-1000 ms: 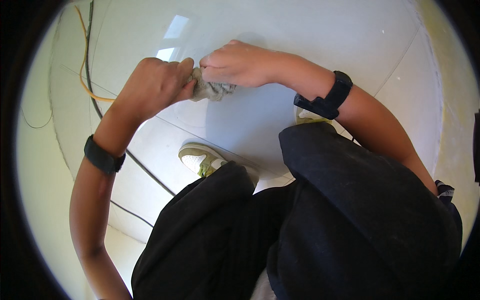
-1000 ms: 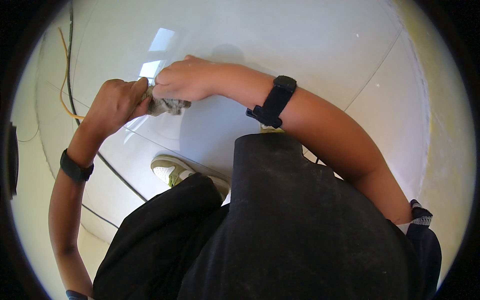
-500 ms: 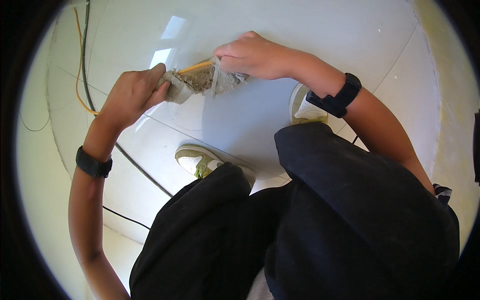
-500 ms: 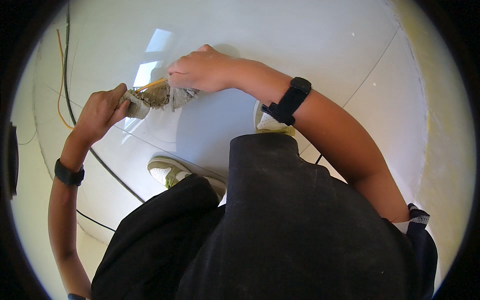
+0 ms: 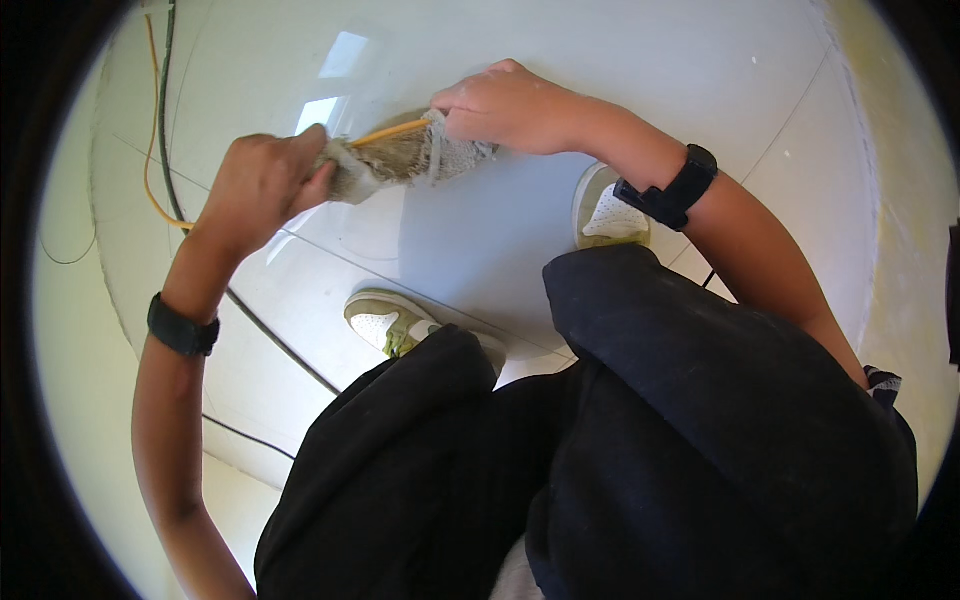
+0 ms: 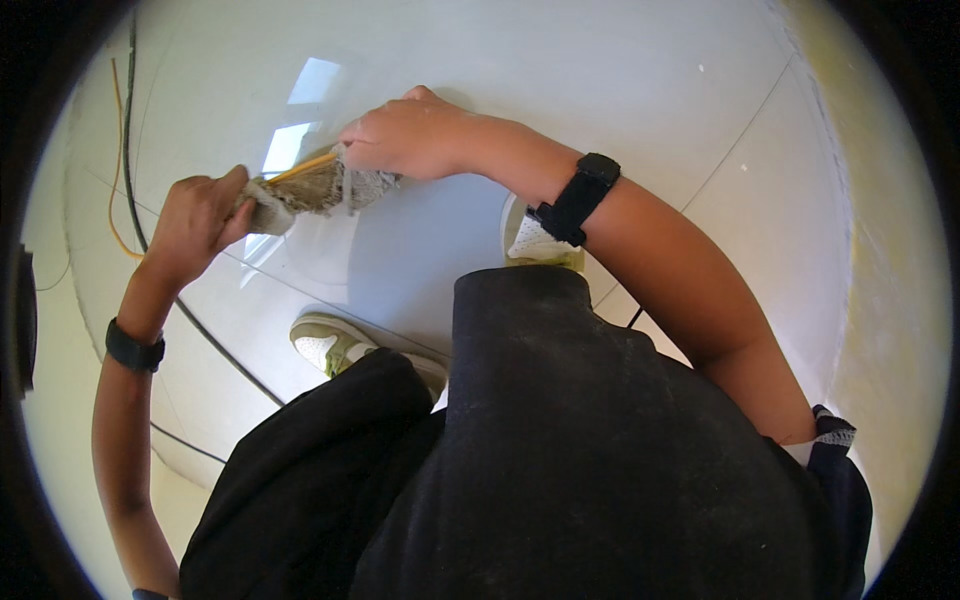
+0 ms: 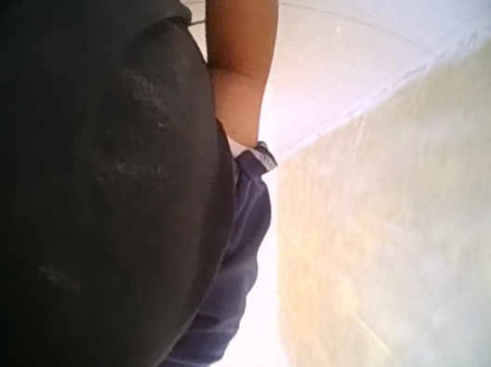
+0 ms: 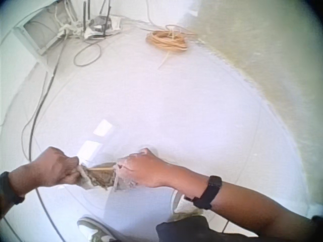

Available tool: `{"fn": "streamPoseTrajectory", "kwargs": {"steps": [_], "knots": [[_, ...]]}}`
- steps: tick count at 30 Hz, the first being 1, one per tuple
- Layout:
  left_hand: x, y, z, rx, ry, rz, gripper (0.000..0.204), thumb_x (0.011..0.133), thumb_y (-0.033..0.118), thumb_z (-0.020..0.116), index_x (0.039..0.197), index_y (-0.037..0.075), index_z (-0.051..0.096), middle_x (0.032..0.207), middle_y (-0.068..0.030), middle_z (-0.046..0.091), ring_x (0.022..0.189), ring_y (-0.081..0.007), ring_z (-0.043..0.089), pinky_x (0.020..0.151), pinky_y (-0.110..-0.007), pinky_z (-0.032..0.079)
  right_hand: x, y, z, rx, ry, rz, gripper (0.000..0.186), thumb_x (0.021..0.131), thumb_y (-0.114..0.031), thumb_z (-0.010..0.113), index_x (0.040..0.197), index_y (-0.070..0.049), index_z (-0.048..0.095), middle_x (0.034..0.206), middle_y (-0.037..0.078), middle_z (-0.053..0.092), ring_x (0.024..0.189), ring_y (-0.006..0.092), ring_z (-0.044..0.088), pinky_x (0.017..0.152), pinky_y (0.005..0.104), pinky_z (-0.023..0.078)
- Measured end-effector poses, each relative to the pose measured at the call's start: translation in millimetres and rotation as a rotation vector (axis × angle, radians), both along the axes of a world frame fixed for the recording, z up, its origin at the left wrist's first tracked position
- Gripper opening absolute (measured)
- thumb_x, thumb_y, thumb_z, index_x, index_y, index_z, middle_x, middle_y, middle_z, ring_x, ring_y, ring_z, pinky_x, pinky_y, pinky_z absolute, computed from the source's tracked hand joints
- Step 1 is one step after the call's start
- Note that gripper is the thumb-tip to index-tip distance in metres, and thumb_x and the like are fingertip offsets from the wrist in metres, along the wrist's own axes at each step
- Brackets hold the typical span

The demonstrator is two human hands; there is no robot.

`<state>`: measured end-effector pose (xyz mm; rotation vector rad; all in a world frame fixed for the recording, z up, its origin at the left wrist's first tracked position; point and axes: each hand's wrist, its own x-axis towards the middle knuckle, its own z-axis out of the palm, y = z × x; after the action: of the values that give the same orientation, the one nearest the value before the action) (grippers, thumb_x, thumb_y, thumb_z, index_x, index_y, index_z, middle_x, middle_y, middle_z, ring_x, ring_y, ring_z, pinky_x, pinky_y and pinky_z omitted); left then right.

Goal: The person wipes a wire using a cloth while it hangs from a wall-mounted enclosure.

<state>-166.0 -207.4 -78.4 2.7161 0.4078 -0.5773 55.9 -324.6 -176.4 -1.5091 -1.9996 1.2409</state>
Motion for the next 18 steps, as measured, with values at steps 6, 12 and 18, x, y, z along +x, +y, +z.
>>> {"fn": "streamPoseTrajectory", "kwargs": {"steps": [6,12,18], "knots": [[-3.0,4.1,0.9,-0.013,-0.011,0.028,0.022,0.084,0.023,0.052,0.081,0.003,0.044,0.059,-0.0166,0.046,0.055,-0.0339,0.046,0.055,-0.04,0.039,8.0,-0.1,-4.3,0.085,0.112,0.031,0.016,0.083,-0.018,0.038,0.074,-0.005,0.043,0.065,0.013,0.043,0.067,0.0301,0.047,0.085,0.0358,0.035],[37.1,-12.1,-1.5,0.074,-0.148,-0.156,0.02,0.077,0.014,0.06,0.083,0.004,0.045,0.067,-0.0129,0.049,0.062,-0.0293,0.051,0.06,-0.038,0.043,3.5,3.9,5.0,0.286,0.104,0.063,0.017,0.084,-0.019,0.038,0.074,-0.007,0.045,0.065,0.013,0.045,0.069,0.0295,0.048,0.088,0.0372,0.031],[52.8,-15.8,-2.5,0.106,-0.153,-0.244,0.02,0.073,0.013,0.06,0.078,0.005,0.044,0.06,-0.0107,0.046,0.055,-0.0265,0.046,0.056,-0.035,0.041,-3.5,1.5,18.6,0.132,0.166,0.021,0.016,0.083,-0.018,0.037,0.072,-0.008,0.043,0.064,0.011,0.047,0.068,0.0276,0.049,0.089,0.0358,0.029]]}}
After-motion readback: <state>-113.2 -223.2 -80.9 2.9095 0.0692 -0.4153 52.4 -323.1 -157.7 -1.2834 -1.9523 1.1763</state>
